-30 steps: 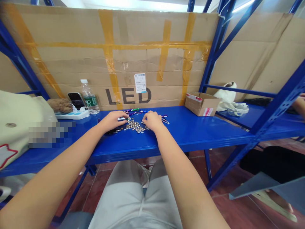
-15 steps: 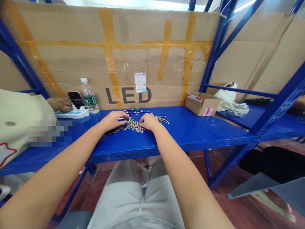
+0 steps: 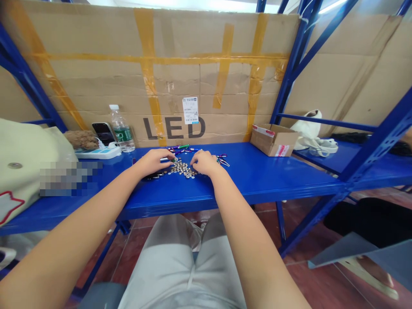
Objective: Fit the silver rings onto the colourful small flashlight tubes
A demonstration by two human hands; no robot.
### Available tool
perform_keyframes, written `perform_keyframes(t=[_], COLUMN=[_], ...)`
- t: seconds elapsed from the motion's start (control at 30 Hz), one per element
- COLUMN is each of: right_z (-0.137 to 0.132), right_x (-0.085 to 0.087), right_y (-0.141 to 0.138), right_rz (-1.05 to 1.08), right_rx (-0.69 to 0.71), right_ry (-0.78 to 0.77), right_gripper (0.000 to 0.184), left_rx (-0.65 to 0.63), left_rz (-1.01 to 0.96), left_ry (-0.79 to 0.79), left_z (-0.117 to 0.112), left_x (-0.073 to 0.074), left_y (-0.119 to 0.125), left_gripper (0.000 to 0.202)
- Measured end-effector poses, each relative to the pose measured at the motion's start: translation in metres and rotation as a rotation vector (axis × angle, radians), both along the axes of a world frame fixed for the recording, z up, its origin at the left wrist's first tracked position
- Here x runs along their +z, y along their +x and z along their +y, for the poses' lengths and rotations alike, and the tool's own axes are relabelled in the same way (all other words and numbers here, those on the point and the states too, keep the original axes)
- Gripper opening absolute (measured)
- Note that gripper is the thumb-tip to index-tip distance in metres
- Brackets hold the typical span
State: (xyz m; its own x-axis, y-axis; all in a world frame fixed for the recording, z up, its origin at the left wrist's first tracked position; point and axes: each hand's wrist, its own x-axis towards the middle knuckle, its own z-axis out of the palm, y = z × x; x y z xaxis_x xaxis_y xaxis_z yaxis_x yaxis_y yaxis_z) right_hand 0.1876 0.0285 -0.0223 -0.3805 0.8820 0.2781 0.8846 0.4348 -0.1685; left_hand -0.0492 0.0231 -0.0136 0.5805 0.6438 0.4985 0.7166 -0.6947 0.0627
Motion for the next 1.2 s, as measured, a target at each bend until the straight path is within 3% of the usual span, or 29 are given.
perform_keyframes(t=[0.13,0.4,0.53,1.03,1.2], right_z=[0.002,0.013,0.013,0.015,0.008], right_x=[-0.001,-0.006,-0.006,-0.004,0.002], right_y=[-0.001,-0.009,-0.010,-0.016,-0.017], right_rz=[0.039,0.004,0.047,0.043,0.281], right_rx=[-0.085,-0.094,-0.068,0.016,0.114], right_ry=[-0.020,-0.019,0.032,-0.063,0.164], right_gripper=[0.019,0.018,0.018,0.016,0.017], left_rx=[0.014,0.011,0.016,0.006,0.013], left_rz=[-0.002,0.006,-0.007,0.000,-0.023], left_ry=[-0.014,-0.037,-0.050,-0.055,-0.052], left_z=[-0.001,0.000,0.000,0.002,0.000], left_x=[0.001,0.000,0.000,-0.003,-0.003], left_y=[0.001,0.001,0.002,0.001,0.003], left_gripper=[0.021,0.022,0.023,0.022,0.022])
